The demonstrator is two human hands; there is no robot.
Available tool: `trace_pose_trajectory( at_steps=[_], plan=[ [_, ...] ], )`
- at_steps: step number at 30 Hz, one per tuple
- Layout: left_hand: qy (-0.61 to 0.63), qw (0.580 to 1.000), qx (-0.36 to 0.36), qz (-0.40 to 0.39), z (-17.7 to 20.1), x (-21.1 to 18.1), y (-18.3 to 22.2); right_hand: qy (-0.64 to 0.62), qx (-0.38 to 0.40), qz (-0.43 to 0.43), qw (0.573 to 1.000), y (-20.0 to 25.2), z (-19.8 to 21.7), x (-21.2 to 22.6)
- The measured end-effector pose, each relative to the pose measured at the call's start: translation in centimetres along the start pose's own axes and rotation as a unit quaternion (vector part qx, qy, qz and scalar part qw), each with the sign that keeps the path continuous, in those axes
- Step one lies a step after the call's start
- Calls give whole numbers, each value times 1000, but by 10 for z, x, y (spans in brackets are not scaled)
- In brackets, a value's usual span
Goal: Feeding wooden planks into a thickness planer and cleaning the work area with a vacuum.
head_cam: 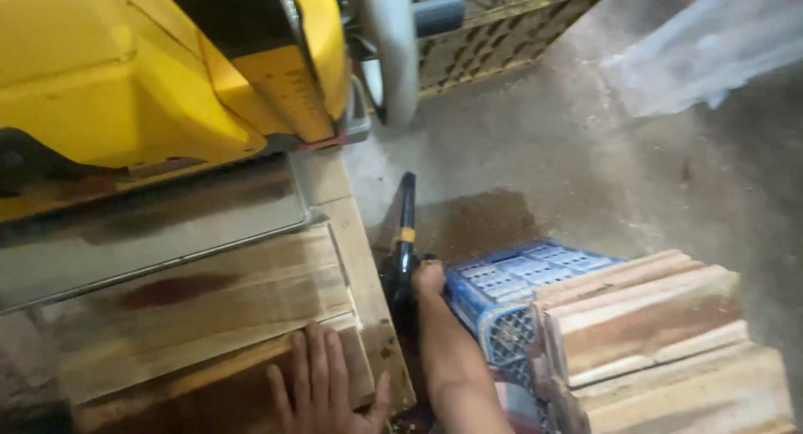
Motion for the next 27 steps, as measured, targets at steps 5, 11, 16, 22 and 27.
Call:
trace_pose_trajectory(
  at_steps=[5, 11, 16, 22, 27],
  plan=[
    [27, 999, -26, 15, 14, -1, -4, 52, 32, 100, 993, 69, 24, 58],
    [31, 999, -30, -14, 28, -3, 7, -99, 99, 177, 974, 192, 92, 53],
    [-14, 998, 23, -62, 34, -26, 30, -226, 179, 156, 945, 304, 174, -38],
    [331, 939, 79, -49, 25, -86, 28, -344, 216, 243, 881, 401, 270, -117],
    [557, 774, 301, -29, 74, -196, 23, -523, 33, 241, 817, 369, 362, -213]
  ],
)
Point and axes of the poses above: each hand's wrist, its own y-axis away from the middle knuckle, its own z-axis out of the back of the hand, x = y × z, the point moved 8 cm from there along -y, towards the middle knuckle, and after that the axes turned 15 degrees about -z, right-handed, at the moved point
